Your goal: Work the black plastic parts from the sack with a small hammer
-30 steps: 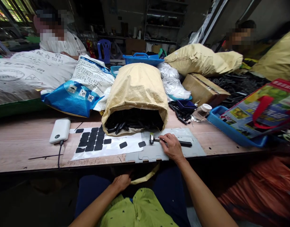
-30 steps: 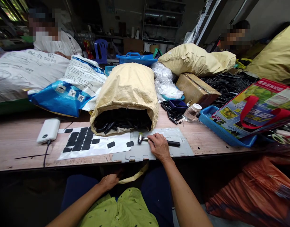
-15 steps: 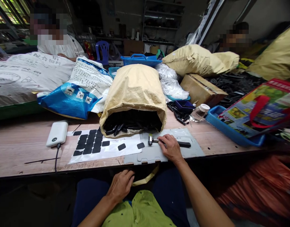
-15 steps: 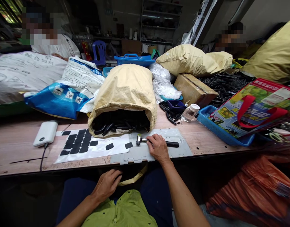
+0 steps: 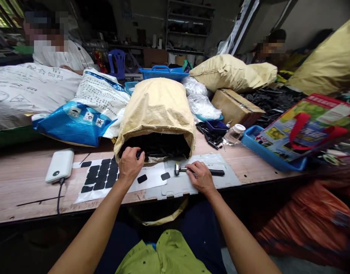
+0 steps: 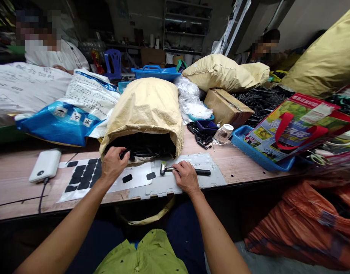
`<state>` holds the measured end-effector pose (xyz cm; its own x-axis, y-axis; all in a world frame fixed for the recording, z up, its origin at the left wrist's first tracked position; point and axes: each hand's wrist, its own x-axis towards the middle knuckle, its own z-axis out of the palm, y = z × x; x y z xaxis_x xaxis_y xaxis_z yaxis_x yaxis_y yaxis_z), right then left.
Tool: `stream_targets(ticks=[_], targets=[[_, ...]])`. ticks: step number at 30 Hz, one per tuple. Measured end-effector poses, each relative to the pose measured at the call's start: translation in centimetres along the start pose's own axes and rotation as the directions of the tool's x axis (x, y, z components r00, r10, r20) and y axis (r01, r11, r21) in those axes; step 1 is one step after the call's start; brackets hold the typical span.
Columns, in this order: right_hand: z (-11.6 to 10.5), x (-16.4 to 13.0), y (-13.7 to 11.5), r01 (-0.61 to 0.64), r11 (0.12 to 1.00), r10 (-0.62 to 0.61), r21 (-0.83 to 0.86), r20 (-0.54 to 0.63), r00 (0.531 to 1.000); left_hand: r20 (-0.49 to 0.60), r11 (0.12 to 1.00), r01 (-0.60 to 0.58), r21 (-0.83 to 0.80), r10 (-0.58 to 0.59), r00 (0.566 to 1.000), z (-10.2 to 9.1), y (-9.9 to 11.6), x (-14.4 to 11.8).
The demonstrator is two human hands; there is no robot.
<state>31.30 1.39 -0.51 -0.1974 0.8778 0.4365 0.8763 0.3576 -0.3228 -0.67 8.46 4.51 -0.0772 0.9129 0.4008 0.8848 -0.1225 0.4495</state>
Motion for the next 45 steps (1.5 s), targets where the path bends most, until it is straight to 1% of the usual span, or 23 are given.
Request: stream_targets(ticks=[2, 5, 6, 8, 10, 12, 14, 15, 16, 18, 20, 21, 24, 28, 35, 38, 41, 45], targets=[[0.0, 0.0, 0.0, -0.003, 1.0, 0.003, -0.003, 0.001, 1.0, 0.096, 0.995, 0.039, 0.088, -0.047, 0.994, 0.6, -0.6, 1.3], [0.0, 0.0, -0.1, -0.006, 1.0, 0.006, -0.004, 0.004, 1.0, 0.23, 0.982, 0.085, 0.167, -0.123, 0.965, 0.9, -1.0, 2.0], [-0.1, 0.0, -0.1, -0.006, 1.0, 0.006, -0.004, 0.004, 1.0, 0.249, 0.98, 0.088, 0.177, -0.132, 0.959, 0.7, -1.0, 2.0], [-0.1, 0.0, -0.1, -0.006, 1.0, 0.006, -0.002, 0.005, 1.0, 0.249, 0.98, 0.072, 0.187, -0.118, 0.961, 0.2, -1.1, 1.6], [-0.1, 0.0, -0.1, -0.006, 1.0, 0.006, 0.0, 0.005, 1.0, 0.211, 0.98, 0.038, 0.195, -0.08, 0.974, -0.5, -1.2, 0.5], [0.0, -0.1, 0.0, -0.007, 1.0, 0.007, 0.003, 0.006, 1.0, 0.15, 0.982, 0.008, 0.19, -0.037, 0.988, -1.0, -1.2, -1.2], [0.0, -0.1, 0.0, -0.008, 1.0, 0.008, 0.005, 0.008, 1.0, 0.104, 0.99, -0.03, 0.137, 0.016, 0.994, -1.2, -1.1, -3.3], [0.0, -0.1, 0.0, -0.009, 1.0, 0.009, 0.005, 0.008, 1.0, 0.107, 0.994, -0.066, 0.083, 0.057, 0.993, -1.1, -0.9, -4.4], [0.1, -0.1, 0.0, -0.01, 1.0, 0.01, 0.006, 0.008, 1.0, 0.131, 0.994, -0.112, 0.016, 0.109, 0.985, -0.9, -0.8, -5.3], [0.1, -0.1, 0.0, -0.01, 1.0, 0.01, 0.007, 0.008, 1.0, 0.216, 0.971, -0.208, -0.119, 0.229, 0.949, -0.2, -0.6, -6.8], [0.0, -0.1, 0.0, -0.009, 1.0, 0.009, 0.006, 0.006, 1.0, 0.288, 0.943, -0.261, -0.207, 0.313, 0.905, 0.5, -0.3, -7.6], [0.0, 0.0, 0.0, -0.008, 1.0, 0.008, 0.006, 0.005, 1.0, 0.304, 0.935, -0.268, -0.231, 0.331, 0.893, 0.9, -0.3, -7.8], [-0.1, 0.0, 0.0, -0.004, 1.0, 0.004, 0.001, 0.005, 1.0, 0.309, 0.92, -0.265, -0.287, 0.351, 0.884, 1.7, -0.3, -7.5], [-0.2, 0.0, -0.1, -0.001, 1.0, 0.002, -0.009, 0.01, 1.0, 0.334, 0.902, -0.239, -0.36, 0.364, 0.87, 2.2, -0.8, -6.6], [0.0, 0.0, 0.0, 0.011, 0.999, -0.01, -0.033, 0.018, 1.0, 0.379, 0.911, -0.188, -0.367, 0.331, 0.865, 2.3, -0.9, -6.5], [-0.4, 0.3, -0.2, 0.02, 0.999, -0.019, -0.045, 0.023, 1.0, 0.39, 0.913, -0.166, -0.373, 0.317, 0.864, 2.3, -0.9, -6.4], [-1.3, 0.8, -1.5, 0.023, 0.999, -0.023, -0.047, 0.019, 1.0, 0.384, 0.91, -0.154, -0.386, 0.31, 0.87, 2.4, -1.0, -6.3], [-2.2, 0.9, -5.2, 0.031, 0.999, -0.031, -0.008, 0.007, 1.0, 0.402, 0.909, -0.121, -0.399, 0.292, 0.868, 2.4, -1.0, -6.2]])
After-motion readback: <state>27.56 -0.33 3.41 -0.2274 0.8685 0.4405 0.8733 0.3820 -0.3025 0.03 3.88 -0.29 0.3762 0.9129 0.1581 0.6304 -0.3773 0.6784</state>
